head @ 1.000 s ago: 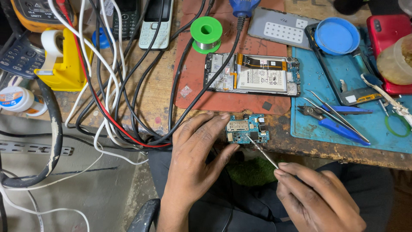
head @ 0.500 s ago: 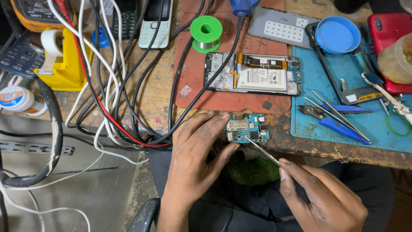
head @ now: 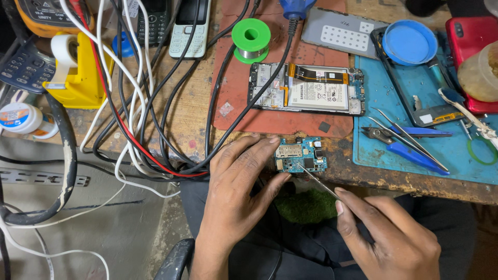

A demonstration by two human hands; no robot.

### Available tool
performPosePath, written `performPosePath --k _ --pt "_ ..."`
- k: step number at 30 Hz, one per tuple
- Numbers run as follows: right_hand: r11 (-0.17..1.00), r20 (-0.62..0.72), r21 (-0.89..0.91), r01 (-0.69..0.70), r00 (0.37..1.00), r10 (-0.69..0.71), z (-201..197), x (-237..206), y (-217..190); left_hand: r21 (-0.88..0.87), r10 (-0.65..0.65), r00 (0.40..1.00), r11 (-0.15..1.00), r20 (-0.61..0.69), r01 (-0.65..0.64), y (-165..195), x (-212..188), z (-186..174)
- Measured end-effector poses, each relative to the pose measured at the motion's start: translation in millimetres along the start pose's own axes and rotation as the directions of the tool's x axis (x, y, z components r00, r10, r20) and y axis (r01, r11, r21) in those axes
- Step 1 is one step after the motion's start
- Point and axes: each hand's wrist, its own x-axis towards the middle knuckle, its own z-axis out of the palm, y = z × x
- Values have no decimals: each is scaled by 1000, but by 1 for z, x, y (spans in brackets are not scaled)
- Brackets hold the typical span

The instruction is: The person uses a hot air gun and tweezers to reflow solder on a small circuit board. They repeatedly heat specific areas while adjusting components with tweezers, then briefly inspect the board before continuing the heating process.

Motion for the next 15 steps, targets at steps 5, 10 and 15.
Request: performPosePath --k 5,10,15 --pt "999 42 7 -52 998 52 0 -2 1 0 1 1000 1000 2 -1 0 1 0" --pt "999 22 34 -42 999 41 -1 -2 -1 -4 -17 1000 1000 15 17 0 0 -1" --pt "1000 36 26 -7 999 6 -1 0 -1 -5 -6 1000 1000 12 6 0 1 -1"
